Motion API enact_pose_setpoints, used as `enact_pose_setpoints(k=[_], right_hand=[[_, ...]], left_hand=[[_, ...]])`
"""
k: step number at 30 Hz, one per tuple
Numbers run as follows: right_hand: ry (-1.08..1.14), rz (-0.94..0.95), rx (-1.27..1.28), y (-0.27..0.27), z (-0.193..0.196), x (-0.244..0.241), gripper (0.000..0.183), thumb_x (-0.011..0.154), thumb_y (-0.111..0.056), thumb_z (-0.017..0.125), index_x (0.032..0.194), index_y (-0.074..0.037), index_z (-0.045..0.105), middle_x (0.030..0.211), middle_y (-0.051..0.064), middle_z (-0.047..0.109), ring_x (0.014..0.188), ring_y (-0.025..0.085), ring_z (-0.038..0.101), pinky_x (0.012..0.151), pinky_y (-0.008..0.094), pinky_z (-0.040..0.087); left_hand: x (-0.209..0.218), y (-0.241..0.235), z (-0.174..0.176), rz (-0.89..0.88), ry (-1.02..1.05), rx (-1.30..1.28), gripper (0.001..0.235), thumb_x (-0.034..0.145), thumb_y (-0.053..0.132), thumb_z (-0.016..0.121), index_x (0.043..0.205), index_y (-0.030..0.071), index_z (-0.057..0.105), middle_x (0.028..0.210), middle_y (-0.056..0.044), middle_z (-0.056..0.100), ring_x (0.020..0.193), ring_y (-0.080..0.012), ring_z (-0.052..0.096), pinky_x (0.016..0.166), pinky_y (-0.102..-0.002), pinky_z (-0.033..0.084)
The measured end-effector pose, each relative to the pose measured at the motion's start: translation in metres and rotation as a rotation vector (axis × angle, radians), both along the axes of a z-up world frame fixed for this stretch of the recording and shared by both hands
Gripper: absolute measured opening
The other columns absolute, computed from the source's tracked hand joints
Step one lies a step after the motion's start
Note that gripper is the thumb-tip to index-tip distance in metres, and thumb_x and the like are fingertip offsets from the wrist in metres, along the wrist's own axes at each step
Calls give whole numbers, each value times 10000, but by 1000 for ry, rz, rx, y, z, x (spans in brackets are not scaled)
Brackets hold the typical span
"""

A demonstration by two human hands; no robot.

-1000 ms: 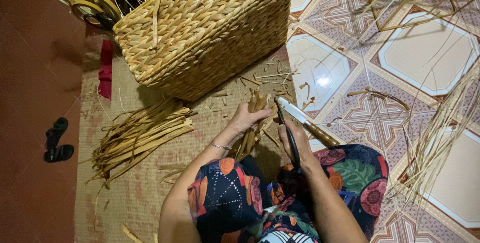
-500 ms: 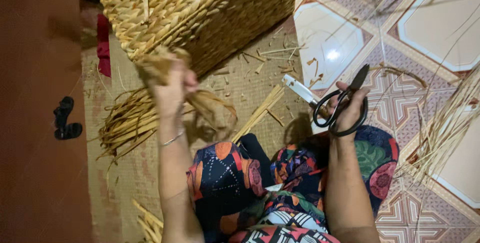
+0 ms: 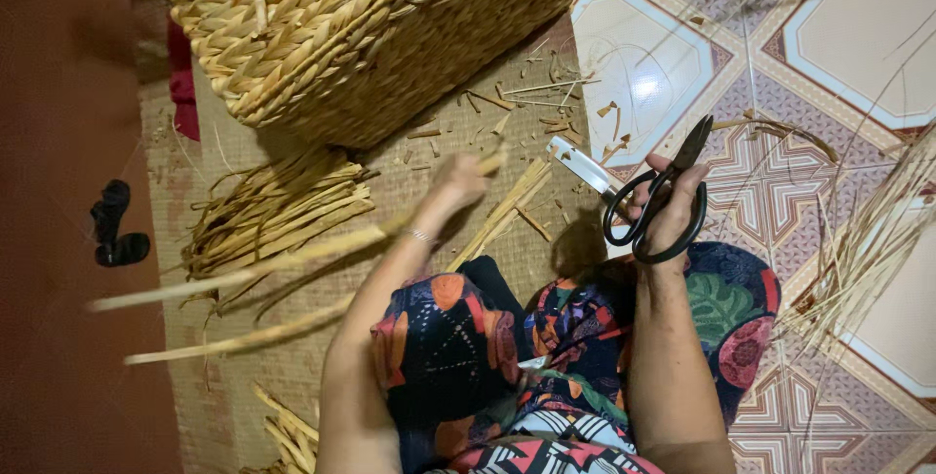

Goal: The person sits on a mat and uses shears to cut long dried plant strips into shorter pieces. They gather the cut pieces into a bundle and continue trimming the ends to even them out.

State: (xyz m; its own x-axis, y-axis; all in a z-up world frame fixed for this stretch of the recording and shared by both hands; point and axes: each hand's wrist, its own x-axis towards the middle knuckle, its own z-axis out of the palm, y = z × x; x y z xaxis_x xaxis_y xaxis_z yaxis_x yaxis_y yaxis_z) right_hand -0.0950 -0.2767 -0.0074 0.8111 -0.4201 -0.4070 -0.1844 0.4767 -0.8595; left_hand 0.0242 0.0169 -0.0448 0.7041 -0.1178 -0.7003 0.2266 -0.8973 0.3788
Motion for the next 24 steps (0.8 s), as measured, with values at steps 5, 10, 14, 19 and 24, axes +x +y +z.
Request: enact_pose_setpoints(k=[5,10,14,19,24], right_hand=[[19,30,-33,2,-12,2,828,1030,-719,344,1268,38,576,671,6,514,523,99,459,476,246,381],[59,101,-80,10,-21,8,821,1028,-710,336,1271,34,581,667,2,515,531,96,471,490,246,389],[56,192,-215,16,-24,8,760,1061,-644,344,1249,46,602,671,16,542,543,106,498,510,260,412],[143,339,-279,22,-30,11,633,1062,-523,380,1201,44,625,655,47,570,529,133,529,482,299,427],[263,595,-515,40,-25,10,490,1033,-450,463,1192,-36,672,728,95,650,638,193,616,579,361,504]], left_hand=[[-15,-16,-91,109,-144,-83,416,873,465,781,1156,163,754,950,-140,766,830,-253,727,764,-414,585],[-19,-33,-121,113,-198,-23,441,859,465,766,1184,167,746,1000,-156,766,893,-311,750,811,-439,585],[-27,-39,-130,47,-323,-45,461,829,421,806,1207,168,729,1036,-157,748,903,-333,719,785,-461,579],[-5,-33,-101,216,-73,-206,435,890,375,744,1273,192,648,939,-51,673,718,-191,641,628,-358,581],[1,-20,-54,477,-77,-620,287,846,251,779,1027,66,655,777,13,657,572,-79,573,474,-253,472]])
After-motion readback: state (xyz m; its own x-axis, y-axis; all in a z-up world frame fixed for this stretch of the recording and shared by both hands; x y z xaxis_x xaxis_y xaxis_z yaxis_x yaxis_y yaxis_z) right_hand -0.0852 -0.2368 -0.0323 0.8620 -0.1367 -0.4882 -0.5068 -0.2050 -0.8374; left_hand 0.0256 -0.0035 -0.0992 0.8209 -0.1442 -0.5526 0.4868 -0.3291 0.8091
